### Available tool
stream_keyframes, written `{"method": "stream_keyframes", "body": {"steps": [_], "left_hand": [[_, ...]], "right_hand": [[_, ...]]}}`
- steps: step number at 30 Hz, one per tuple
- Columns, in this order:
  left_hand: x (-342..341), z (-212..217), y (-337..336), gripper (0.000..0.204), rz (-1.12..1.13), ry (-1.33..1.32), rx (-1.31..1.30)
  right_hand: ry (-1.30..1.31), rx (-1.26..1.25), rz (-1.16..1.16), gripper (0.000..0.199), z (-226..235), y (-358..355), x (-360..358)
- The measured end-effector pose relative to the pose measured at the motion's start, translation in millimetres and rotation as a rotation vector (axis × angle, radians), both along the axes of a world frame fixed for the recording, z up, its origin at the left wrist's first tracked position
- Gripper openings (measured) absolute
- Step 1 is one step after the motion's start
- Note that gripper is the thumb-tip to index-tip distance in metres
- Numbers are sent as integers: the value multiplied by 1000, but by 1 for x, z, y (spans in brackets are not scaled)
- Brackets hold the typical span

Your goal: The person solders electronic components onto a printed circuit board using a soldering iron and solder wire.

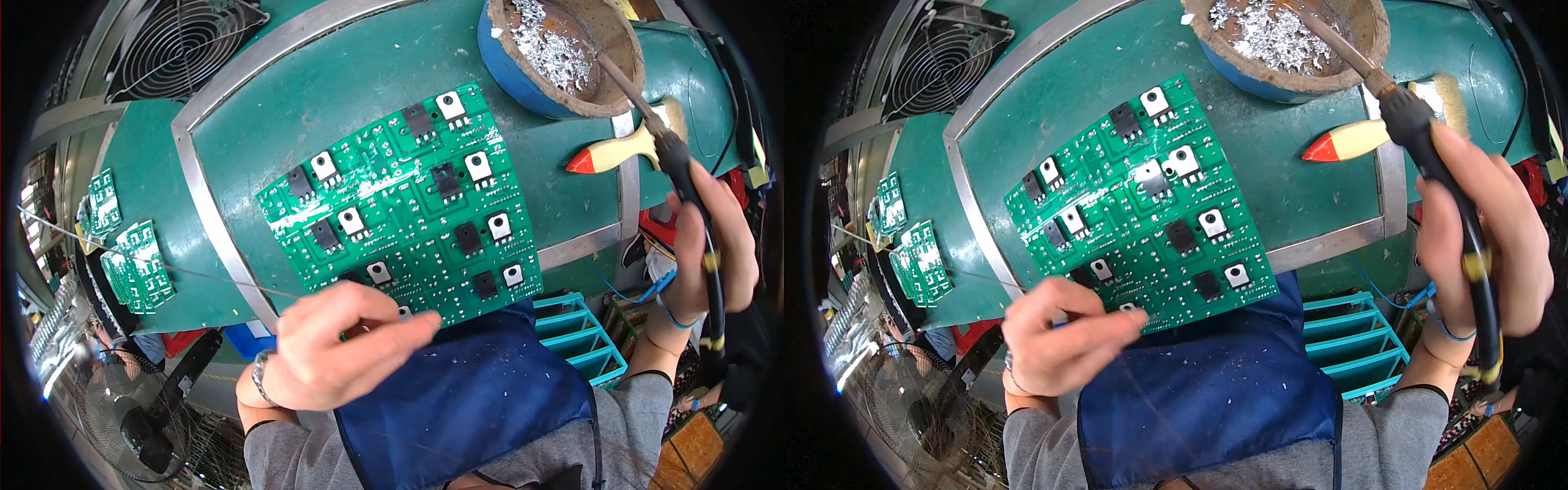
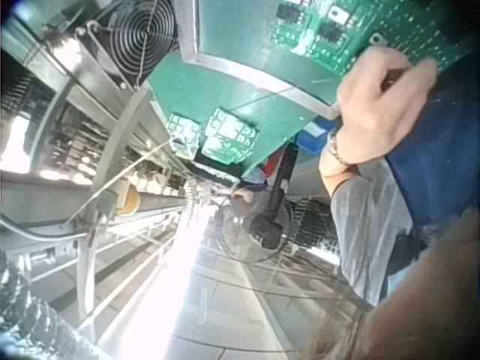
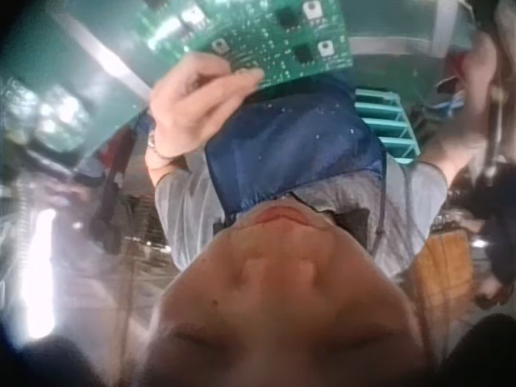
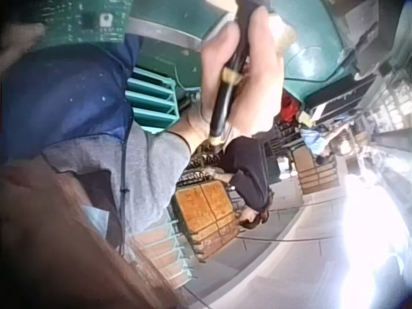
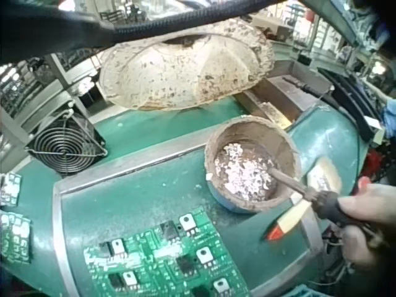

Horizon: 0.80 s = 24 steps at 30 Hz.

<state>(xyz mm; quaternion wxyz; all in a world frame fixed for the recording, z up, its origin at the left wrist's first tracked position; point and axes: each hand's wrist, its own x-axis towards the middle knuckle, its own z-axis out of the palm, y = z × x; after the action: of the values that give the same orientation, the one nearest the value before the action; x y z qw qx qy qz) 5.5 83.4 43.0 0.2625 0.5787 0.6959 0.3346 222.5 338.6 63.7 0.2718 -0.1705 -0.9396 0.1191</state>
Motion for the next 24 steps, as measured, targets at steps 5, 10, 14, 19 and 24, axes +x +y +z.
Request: {"method": "stream_keyframes", "body": {"steps": [5,10,14,19,24], "left_hand": [[13,-8,-27,24,-50,-275,-27],[-4,-11,-48,29,441,55,141],[-13,-25,-58,28,590,101,158],[-20,-41,-62,24,643,104,240],[-19,-48,-64,24,629,83,214]], "right_hand": [[5,-66,-162,25,-5,-16,0],[-10,-153,-328,24,-5,-27,1],[-176,-58,-339,23,-1,-24,5],[40,-31,-292,24,6,-60,2],[-32,-122,227,40,16,-68,-8]]}}
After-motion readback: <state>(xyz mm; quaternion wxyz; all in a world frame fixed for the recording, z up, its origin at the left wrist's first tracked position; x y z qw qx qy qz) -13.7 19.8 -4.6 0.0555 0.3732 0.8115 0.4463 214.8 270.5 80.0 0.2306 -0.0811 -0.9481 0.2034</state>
